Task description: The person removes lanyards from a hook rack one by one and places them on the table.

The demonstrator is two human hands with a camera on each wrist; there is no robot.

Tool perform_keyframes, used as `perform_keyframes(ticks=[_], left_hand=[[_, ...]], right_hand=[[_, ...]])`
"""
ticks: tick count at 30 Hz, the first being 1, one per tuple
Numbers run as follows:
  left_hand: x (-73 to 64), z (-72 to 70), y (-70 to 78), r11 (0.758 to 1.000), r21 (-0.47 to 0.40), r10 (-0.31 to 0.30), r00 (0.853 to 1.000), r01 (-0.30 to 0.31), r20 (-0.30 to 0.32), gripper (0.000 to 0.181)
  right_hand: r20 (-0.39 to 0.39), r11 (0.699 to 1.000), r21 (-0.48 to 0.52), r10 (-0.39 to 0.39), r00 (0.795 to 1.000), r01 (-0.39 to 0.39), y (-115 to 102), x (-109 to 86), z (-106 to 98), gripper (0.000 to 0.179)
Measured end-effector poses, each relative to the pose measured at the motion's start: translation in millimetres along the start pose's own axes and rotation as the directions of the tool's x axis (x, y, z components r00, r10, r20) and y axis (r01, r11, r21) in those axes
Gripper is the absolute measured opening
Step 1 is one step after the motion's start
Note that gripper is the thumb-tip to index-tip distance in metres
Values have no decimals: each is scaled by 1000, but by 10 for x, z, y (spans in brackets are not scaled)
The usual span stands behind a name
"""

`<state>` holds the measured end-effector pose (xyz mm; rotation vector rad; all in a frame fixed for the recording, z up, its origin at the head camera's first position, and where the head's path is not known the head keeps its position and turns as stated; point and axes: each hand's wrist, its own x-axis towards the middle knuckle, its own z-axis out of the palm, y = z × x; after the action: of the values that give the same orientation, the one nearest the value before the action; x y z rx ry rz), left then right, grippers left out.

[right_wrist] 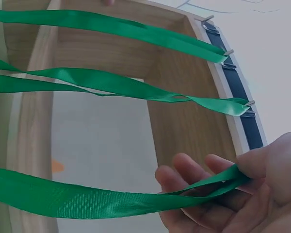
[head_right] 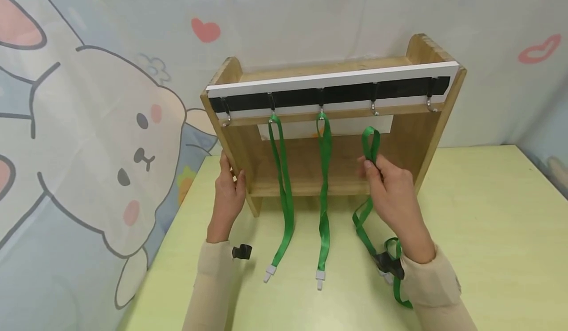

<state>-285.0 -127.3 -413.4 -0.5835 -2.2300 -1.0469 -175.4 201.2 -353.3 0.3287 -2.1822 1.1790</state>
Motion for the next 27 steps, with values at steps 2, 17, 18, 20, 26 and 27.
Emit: perform_keyframes(ticks=[2, 17, 18, 20, 26, 27], left_hand=[[-9, 5, -2, 1000, -2, -10, 1000, 10, 6, 65], [8, 20, -28, 1000, -2, 30, 999, -30, -11, 64], [5, 23, -30, 1000, -3, 31, 999, -31, -11, 64], [3, 29, -36, 999, -2, 32, 999, -32, -16, 63], [8, 32, -34, 1000, 3, 13, 1000, -13, -14, 63], [6, 33, -33, 1000, 2, 10, 1000, -10, -12, 63]], right_hand=[[27, 1000, 7, 3, 1000, -3, 23, -35, -7, 21], [177, 995, 14, 95, 980, -99, 188, -284, -16, 24], [187, 995, 21, 93, 978, -99, 199, -302, -19, 23], [208, 995, 29, 92, 974, -100, 213, -338, -20, 23], [270, 987, 59, 130, 954, -151, 255, -460, 4, 23], [282, 984, 69, 137, 950, -163, 266, -482, 16, 23]])
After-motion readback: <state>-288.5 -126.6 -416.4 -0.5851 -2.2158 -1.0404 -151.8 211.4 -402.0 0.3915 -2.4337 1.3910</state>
